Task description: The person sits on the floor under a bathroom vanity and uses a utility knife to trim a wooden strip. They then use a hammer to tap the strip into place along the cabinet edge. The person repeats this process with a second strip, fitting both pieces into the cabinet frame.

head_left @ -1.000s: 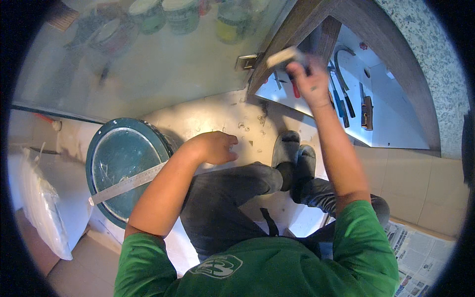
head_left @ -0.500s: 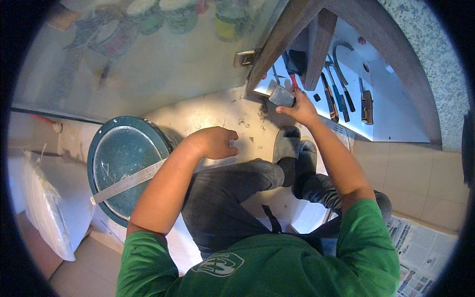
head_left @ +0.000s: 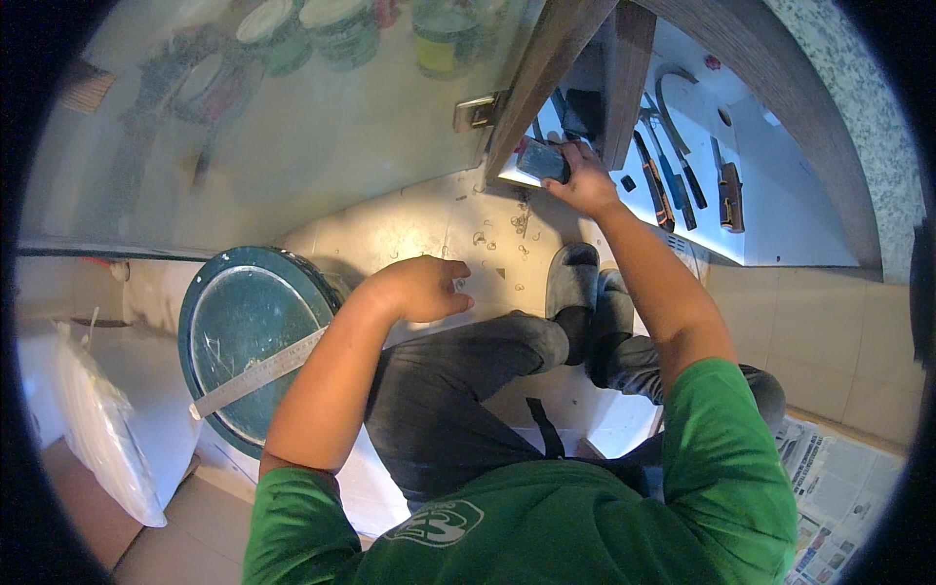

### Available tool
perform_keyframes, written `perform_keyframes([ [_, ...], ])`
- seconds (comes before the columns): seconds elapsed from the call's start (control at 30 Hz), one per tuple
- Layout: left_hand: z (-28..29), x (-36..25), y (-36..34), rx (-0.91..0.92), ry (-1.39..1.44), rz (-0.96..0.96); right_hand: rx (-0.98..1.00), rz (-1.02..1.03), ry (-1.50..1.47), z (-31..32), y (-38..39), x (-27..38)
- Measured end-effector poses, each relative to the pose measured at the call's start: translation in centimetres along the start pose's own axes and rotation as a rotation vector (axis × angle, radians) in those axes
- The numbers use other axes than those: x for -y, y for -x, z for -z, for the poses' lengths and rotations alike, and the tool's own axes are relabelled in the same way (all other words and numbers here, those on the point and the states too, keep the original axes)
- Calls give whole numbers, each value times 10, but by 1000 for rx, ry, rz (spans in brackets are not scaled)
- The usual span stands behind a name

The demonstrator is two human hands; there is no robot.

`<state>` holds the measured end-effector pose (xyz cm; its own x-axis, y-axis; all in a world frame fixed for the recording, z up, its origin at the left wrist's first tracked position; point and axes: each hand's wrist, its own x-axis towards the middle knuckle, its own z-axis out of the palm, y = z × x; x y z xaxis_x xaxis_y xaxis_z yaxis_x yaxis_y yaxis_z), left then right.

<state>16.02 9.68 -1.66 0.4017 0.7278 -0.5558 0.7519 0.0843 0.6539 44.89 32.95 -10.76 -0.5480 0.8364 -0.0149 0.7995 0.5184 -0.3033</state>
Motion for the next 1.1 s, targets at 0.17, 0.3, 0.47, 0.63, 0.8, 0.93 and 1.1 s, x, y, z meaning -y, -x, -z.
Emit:
perform_keyframes([
  [0.17,-3,6,-2,-18,15,-26,-163,10,173,-8,6,8],
  [0.3,0,1,-2,-19,24,-7,-183,-15,221,-7,13,15],
  [0.47,-2,6,-6,-21,4,-43,-280,-29,135,0,29,30],
  [0.63,-5,10,-10,-15,-9,-56,-531,-56,-290,27,31,88],
  [0.8,-5,9,-7,-14,-29,-52,-666,103,-610,113,32,216],
  [0.93,-4,5,-7,-46,-88,-75,-763,57,-640,138,11,254],
  [1.1,0,1,-7,-43,-94,-63,-837,59,-694,161,-4,260],
])
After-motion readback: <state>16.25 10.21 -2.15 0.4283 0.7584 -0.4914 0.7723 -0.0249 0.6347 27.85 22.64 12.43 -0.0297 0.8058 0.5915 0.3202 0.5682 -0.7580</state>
